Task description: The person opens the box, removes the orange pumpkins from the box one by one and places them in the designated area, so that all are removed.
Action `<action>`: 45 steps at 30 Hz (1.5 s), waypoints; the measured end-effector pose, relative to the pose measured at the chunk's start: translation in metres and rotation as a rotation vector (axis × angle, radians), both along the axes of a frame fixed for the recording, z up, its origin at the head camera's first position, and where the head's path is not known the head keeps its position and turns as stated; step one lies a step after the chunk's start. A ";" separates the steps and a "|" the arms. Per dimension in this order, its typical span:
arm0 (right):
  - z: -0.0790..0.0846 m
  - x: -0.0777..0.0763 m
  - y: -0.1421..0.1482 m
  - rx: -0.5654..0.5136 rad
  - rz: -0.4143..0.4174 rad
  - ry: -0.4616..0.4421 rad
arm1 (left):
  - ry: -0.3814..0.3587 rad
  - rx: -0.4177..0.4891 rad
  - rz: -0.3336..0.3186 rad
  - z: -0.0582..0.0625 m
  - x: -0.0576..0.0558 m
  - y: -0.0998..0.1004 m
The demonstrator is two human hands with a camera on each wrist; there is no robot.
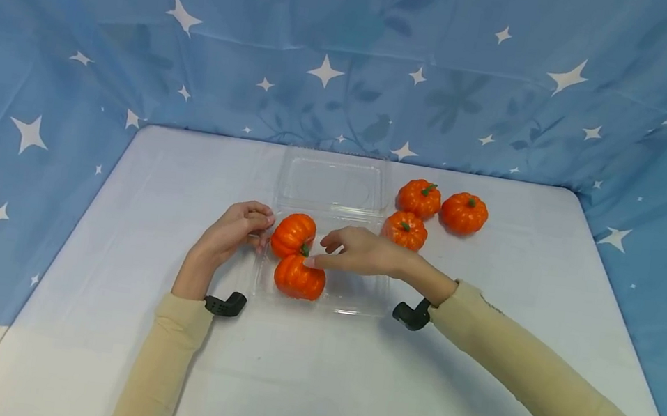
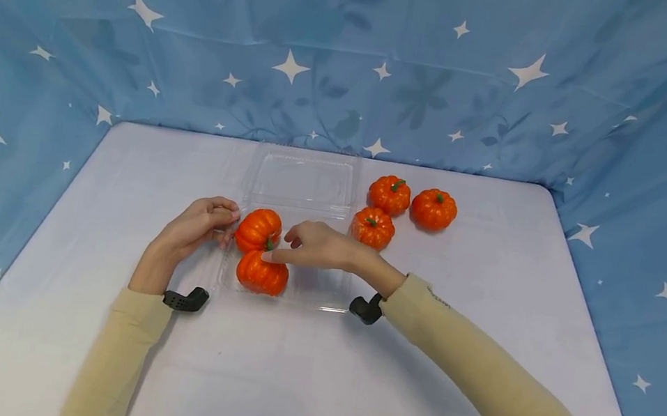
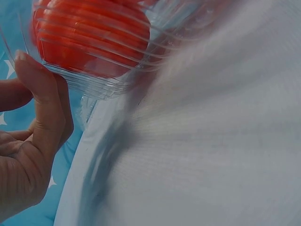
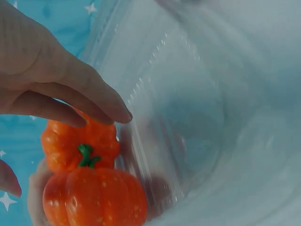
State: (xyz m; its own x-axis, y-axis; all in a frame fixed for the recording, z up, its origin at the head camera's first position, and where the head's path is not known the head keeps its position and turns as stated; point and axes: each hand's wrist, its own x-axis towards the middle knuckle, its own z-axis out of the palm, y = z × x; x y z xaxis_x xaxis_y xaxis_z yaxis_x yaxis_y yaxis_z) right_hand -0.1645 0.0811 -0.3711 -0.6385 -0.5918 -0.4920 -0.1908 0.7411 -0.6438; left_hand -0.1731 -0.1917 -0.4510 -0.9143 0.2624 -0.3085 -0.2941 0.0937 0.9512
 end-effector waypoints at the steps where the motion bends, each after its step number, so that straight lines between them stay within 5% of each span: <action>1: -0.001 0.000 -0.002 0.009 0.002 -0.018 | -0.002 -0.001 -0.004 0.000 0.000 0.000; 17: -0.008 0.001 -0.025 0.011 0.028 -0.090 | 0.003 0.003 -0.009 0.002 0.001 0.001; 31: -0.017 0.007 -0.028 -0.032 -0.039 -0.216 | 0.009 0.005 0.000 0.002 0.003 0.001; 45: -0.001 0.014 -0.013 -0.113 -0.045 -0.259 | 0.008 0.006 0.012 0.001 0.003 0.001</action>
State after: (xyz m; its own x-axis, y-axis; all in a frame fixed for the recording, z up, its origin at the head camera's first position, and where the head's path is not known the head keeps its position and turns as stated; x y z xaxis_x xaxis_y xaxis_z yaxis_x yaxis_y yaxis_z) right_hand -0.1507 0.0677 -0.3717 -0.5270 -0.6258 -0.5750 0.0224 0.6662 -0.7455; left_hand -0.1705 -0.1911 -0.4499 -0.9201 0.2527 -0.2994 -0.2872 0.0848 0.9541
